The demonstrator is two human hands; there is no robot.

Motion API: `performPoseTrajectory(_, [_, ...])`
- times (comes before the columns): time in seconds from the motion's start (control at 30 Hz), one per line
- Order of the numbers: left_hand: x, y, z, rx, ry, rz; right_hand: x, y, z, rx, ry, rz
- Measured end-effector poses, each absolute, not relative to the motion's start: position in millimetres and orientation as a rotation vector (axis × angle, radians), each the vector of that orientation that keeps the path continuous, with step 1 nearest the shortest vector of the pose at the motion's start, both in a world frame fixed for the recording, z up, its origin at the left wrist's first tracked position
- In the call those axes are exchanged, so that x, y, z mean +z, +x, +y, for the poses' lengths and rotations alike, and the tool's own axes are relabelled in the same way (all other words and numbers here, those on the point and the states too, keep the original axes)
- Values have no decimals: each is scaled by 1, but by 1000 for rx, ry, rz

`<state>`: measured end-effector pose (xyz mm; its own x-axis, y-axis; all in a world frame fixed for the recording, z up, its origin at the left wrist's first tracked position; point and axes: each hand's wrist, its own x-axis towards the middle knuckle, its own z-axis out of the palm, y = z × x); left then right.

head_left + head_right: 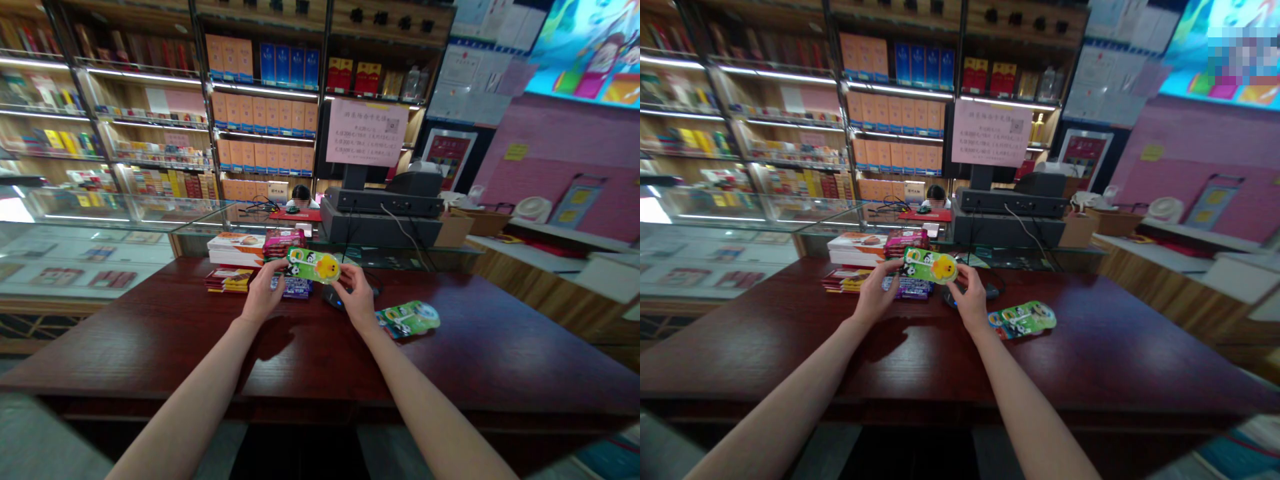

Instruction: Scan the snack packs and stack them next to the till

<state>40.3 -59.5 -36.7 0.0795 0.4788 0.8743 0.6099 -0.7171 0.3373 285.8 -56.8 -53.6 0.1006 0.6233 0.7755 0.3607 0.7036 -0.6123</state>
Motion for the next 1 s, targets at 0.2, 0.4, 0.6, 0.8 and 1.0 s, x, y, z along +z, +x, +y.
performPoseTrajectory(0.2, [-38, 43, -58, -1695, -2306, -1112, -51, 283, -62, 91, -847, -1595])
performPoseTrajectory(0.4, [-38, 38, -58, -1426, -2309, -1083, -44, 281, -72, -76, -793, -1760])
performPoseTrajectory(0.6, [-39, 36, -56, -1371, -2242, -1174, -42, 282, -74, -144, -835, -1842])
performPoseTrajectory(0.8, [-33, 36, -58, -1238, -2291, -1207, -37, 284, -77, -191, -843, -1865])
performPoseTrajectory(1.0, [-26, 30, -57, -1203, -2306, -1216, -34, 284, -76, -206, -839, -1898])
